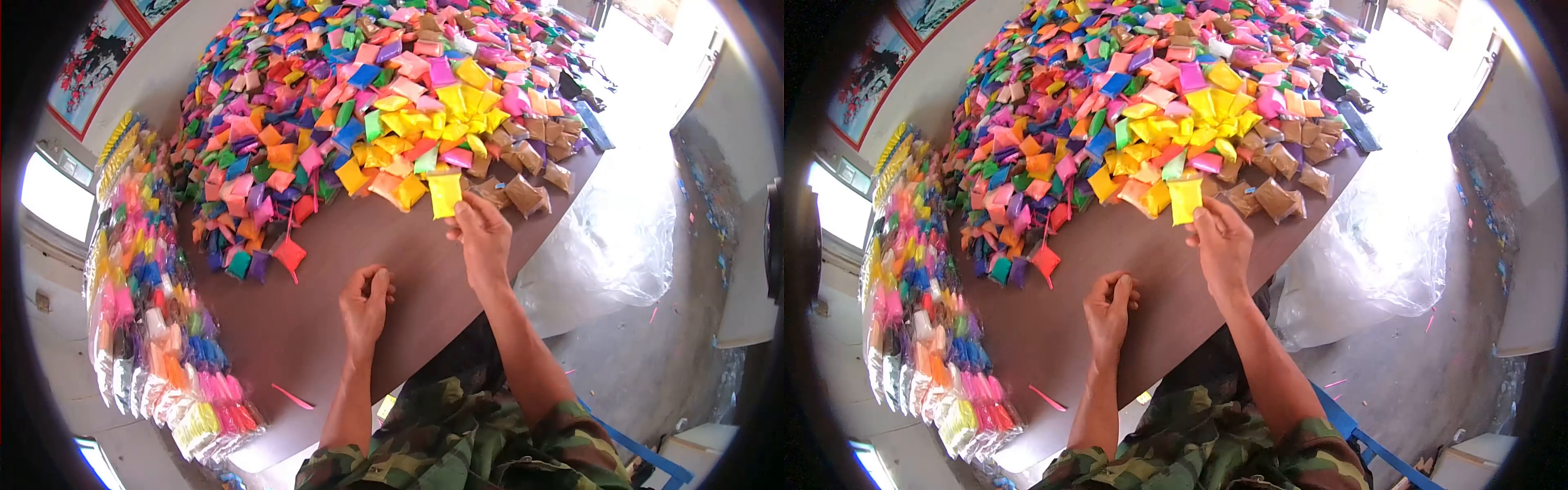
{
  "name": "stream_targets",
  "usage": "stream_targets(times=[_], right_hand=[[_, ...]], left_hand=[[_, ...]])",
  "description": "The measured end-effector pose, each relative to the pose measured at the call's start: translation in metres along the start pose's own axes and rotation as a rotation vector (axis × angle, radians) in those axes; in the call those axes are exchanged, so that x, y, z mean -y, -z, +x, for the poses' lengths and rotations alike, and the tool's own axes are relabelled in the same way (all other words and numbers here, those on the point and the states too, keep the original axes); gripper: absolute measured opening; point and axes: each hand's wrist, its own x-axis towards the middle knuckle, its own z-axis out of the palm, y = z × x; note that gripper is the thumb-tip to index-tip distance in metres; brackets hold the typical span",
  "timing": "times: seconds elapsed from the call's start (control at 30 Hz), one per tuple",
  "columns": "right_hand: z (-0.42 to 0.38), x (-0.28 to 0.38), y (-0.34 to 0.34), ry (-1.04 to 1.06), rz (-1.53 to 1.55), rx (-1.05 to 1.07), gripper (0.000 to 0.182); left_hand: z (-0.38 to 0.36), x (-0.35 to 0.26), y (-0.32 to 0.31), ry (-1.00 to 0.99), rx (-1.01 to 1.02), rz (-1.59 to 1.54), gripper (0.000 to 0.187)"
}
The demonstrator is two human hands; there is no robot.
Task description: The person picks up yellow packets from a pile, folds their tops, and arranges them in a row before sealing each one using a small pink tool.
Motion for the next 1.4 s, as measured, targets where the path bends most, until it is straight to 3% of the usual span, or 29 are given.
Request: stream_targets(times=[0.13, 0.23, 0.27, 0.33, 0.37, 0.47, 0.67, 0.77, 0.83, 0.9, 1.1, 1.2, 1.3, 1.4], right_hand=[[0.062, 0.035, -0.009, 0.083, 0.023, -0.026, 0.037], [0.113, 0.051, -0.008, -0.061, -0.095, 0.029, 0.046], [0.113, 0.048, -0.006, 0.004, -0.189, -0.007, 0.043], [0.102, 0.044, -0.006, 0.136, -0.384, -0.074, 0.038], [0.079, 0.042, -0.005, 0.169, -0.324, -0.083, 0.036], [0.049, -0.017, 0.012, 0.273, -0.493, 0.037, 0.038], [0.002, -0.039, 0.01, 0.496, -0.64, 0.123, 0.023], [0.002, -0.04, 0.008, 0.437, -0.534, 0.109, 0.021], [0.004, -0.038, 0.007, 0.452, -0.527, 0.13, 0.021], [0.004, -0.037, 0.007, 0.452, -0.534, 0.137, 0.02], [0.004, -0.034, 0.005, 0.477, -0.538, 0.132, 0.018], [0.005, -0.032, 0.005, 0.503, -0.566, 0.142, 0.017], [0.006, -0.033, 0.006, 0.509, -0.582, 0.148, 0.017], [0.004, -0.032, 0.007, 0.471, -0.57, 0.147, 0.016]], left_hand=[[0.0, -0.003, -0.002, 0.023, -0.006, -0.027, 0.023], [-0.001, -0.002, -0.001, 0.012, -0.007, -0.035, 0.023], [0.0, -0.001, -0.001, 0.004, -0.006, -0.041, 0.023], [0.0, -0.001, -0.002, 0.023, -0.025, -0.054, 0.023], [-0.002, 0.0, -0.003, 0.04, -0.038, -0.059, 0.023], [-0.003, -0.005, -0.004, 0.035, -0.041, -0.026, 0.023], [0.007, -0.006, -0.002, 0.033, -0.034, 0.076, 0.024], [0.037, -0.027, -0.005, -0.234, -0.105, 0.469, 0.028], [0.076, -0.023, -0.006, -0.61, -0.154, 0.715, 0.042], [0.104, -0.038, -0.017, -0.72, -0.134, 0.849, 0.058], [0.184, -0.027, -0.024, -0.79, -0.126, 0.967, 0.079], [0.196, -0.032, -0.03, -0.679, -0.045, 0.87, 0.062], [0.213, -0.022, -0.018, -0.746, -0.005, 0.91, 0.048], [0.197, -0.024, -0.005, -0.597, 0.054, 0.959, 0.037]])
